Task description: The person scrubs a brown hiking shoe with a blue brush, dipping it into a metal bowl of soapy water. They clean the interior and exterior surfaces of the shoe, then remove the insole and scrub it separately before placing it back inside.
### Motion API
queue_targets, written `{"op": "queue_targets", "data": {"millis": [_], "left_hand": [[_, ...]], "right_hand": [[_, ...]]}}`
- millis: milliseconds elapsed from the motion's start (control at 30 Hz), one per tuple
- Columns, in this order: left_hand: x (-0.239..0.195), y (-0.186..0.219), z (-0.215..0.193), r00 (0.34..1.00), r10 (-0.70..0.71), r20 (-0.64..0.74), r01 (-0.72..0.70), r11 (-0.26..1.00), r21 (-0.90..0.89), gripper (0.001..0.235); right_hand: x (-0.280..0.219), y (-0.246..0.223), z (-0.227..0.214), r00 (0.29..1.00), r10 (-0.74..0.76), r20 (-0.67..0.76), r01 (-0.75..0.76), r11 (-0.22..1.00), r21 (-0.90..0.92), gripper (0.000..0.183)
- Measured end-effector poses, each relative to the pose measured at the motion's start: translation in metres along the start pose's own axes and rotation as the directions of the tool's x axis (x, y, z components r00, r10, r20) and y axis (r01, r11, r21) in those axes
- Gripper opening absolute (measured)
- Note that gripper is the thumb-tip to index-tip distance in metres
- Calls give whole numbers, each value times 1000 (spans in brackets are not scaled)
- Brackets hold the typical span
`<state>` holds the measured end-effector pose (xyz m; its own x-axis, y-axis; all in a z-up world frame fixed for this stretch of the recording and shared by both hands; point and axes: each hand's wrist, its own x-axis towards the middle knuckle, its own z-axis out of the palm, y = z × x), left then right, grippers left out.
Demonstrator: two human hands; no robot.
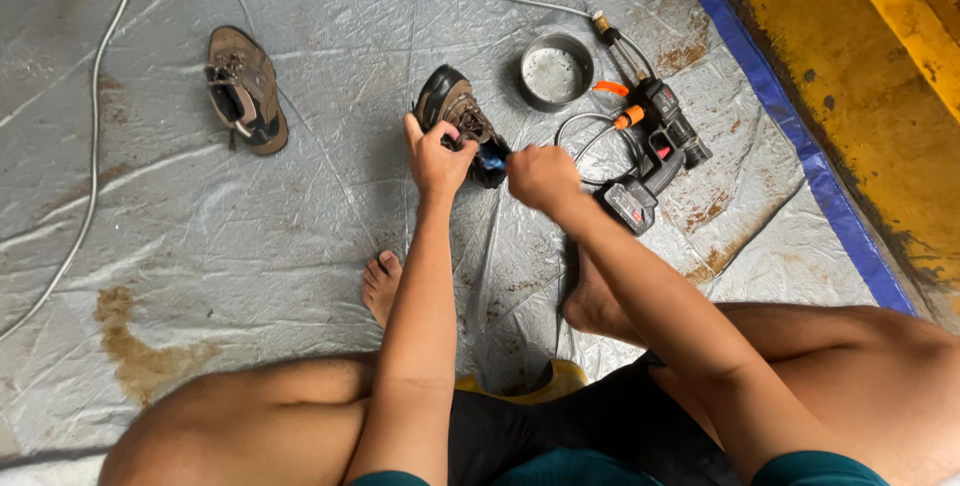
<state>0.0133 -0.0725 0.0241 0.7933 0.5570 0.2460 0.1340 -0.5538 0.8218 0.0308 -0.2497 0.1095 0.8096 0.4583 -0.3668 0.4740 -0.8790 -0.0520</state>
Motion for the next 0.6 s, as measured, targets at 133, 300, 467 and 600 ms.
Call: {"op": "queue_targets", "data": {"millis": [133,300,467,600], "left_hand": [[2,7,-5,999,26,-21,-26,999,-33,22],[7,4,-4,999,-19,-38,19,1000,-4,24],[6,7,-3,997,-69,-47,69,998,1,25],[8,-5,5,988,-112,-108,108,993,-35,25]], "right_hand": [[-3,18,-35,996,73,45,-73,997,-6,39],[9,14,38,993,-86,-86,72,984,-162,29],[-1,11,48,992,-105,-64,95,986,-137,21],[-13,29,-28,993,-35,-109,19,990,-142,23]]}}
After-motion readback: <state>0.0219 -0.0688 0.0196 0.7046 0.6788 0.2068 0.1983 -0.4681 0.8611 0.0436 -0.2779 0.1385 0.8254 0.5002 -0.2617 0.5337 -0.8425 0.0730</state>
